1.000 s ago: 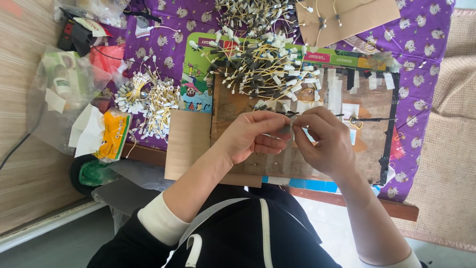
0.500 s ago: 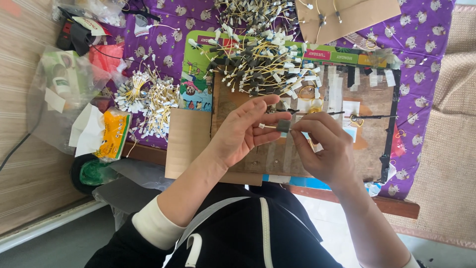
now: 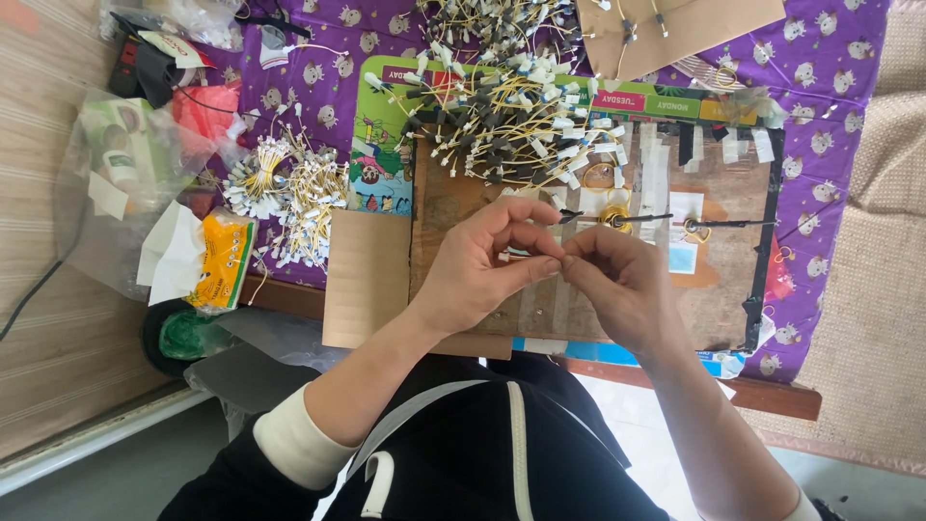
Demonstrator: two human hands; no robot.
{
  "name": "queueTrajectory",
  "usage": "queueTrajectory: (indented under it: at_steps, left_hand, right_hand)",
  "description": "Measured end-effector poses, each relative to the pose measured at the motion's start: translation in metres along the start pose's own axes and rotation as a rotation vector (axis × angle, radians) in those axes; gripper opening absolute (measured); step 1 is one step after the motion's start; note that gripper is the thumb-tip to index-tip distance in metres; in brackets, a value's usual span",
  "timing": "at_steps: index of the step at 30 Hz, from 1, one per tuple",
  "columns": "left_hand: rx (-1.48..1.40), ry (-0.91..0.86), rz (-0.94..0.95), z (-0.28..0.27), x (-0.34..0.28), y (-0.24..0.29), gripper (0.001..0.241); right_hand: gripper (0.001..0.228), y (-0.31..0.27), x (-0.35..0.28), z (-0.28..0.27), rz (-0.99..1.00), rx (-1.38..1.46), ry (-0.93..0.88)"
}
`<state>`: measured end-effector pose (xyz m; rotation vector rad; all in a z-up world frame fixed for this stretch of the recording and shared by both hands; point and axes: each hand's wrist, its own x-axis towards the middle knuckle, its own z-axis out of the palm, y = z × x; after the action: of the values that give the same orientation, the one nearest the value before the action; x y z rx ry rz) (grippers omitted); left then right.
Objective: Assemble small electrical wire connectors onto a harness using a wooden jig
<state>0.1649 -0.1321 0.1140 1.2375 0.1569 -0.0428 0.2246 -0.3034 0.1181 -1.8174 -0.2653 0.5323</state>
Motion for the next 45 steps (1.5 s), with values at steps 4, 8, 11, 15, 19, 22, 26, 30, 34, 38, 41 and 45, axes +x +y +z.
queueTrajectory:
  at_steps: [4,8,11,15,19,22,26,30,34,38,41,45]
  left_hand:
    - [0.201,-0.013,0.09,-0.025,0.038,-0.001,0.03]
    - [0.464,0.187,0.309,-0.082,0.107,-0.038,0.02]
    - [0.875,0.082,0.281,-0.094,0.129,-0.061,0.045]
    - [1.486,-0.159,-0.123,-0.054,0.125,-0.031,0.142]
    - [1.585,-0.27,-0.249,-0.064,0.159,-0.047,0.14]
    - [1.547,-0.283,-0.391,-0.07,0.189,-0.041,0.147]
    - [1.546,-0.464,-0.449,-0.061,0.238,-0.022,0.111]
    - [1.509,-0.246,-0.285,-0.08,0.309,-0.03,0.056]
    - [1.515,-0.113,-0.34,-0.08,0.34,0.005,0.118]
    - [1.429,-0.103,-0.043,-0.117,0.3,0.003,0.078]
    - [1.301,0.093,0.016,-0.156,0.208,-0.001,0.051]
    - [1.219,0.605,-0.277,-0.218,0.043,-0.037,0.067]
  right_hand:
    - [0.011,-0.01,0.001,-0.003,-0.001,0.004,0.033]
    - [0.013,0.048,0.002,-0.015,-0.321,-0.27,0.391]
    - [0.01,0.113,0.001,-0.024,-0.335,-0.391,0.527]
    - [0.011,0.193,-0.003,-0.03,-0.305,-0.502,0.606]
    - [0.008,0.223,0.008,-0.033,-0.37,-0.644,0.587]
    - [0.008,0.229,0.01,-0.032,-0.352,-0.783,0.6]
    - [0.012,0.226,0.011,-0.031,-0.252,-0.764,0.584]
    - [0.019,0.234,0.009,-0.028,-0.071,-0.747,0.541]
    - [0.018,0.24,0.008,-0.028,-0.048,-0.767,0.534]
    - [0.017,0.24,0.011,-0.029,-0.123,-0.763,0.553]
    - [0.019,0.229,0.01,-0.03,-0.117,-0.752,0.541]
    - [0.016,0.222,0.012,-0.031,-0.213,-0.755,0.542]
